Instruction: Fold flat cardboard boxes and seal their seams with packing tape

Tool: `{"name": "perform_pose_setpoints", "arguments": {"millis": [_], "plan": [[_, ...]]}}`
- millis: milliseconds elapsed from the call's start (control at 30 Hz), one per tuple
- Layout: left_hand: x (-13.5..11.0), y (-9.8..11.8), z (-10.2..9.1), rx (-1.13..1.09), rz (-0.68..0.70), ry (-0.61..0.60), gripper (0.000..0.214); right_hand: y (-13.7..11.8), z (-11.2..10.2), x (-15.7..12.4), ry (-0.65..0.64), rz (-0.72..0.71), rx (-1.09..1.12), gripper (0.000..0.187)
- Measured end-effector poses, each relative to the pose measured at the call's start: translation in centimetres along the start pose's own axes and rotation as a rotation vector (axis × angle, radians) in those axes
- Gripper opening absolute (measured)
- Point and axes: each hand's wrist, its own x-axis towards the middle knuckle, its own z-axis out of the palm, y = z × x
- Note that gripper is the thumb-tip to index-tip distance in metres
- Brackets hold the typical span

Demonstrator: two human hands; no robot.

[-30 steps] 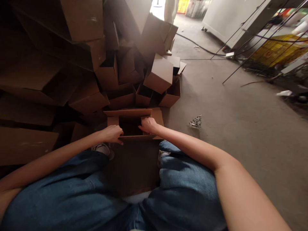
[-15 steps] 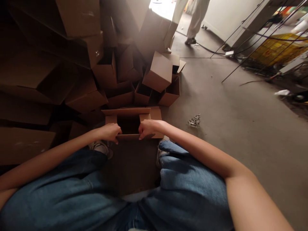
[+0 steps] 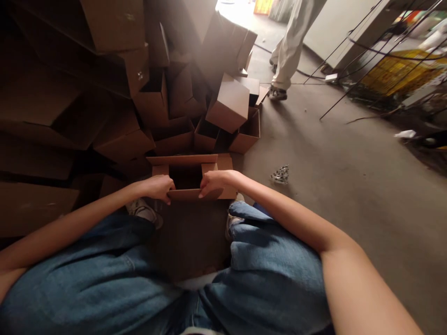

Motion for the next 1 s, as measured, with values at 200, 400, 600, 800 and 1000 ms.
{"name": "perform_pose_setpoints", "arguments": {"millis": [200, 400, 600, 800, 1000], "plan": [[0.0, 0.1, 0.1, 0.039, -0.009, 0.004, 0.04, 0.7, 0.0, 0.5, -0.019, -0.015, 0.055, 0.039], [0.2, 0.0, 0.5, 0.087, 0.001, 0.041, 0.038, 1.0, -0.2, 0.7, -0.025, -0.01, 0.08, 0.043], [0.5, -0.6, 0.5, 0.042, -0.023, 0.036, 0.041, 1.5, -0.2, 1.1, -0.028, 0.007, 0.071, 0.051], [0.8, -1.6, 1.1, -0.168, -0.035, 0.116, 0.052, 1.3, -0.2, 0.8, 0.013, 0.093, 0.064, 0.069], [-0.4, -3.1, 0.6, -0.307, -0.019, 0.298, 0.057, 0.6, -0.7, 0.5, 0.03, 0.106, 0.075, 0.07]]}}
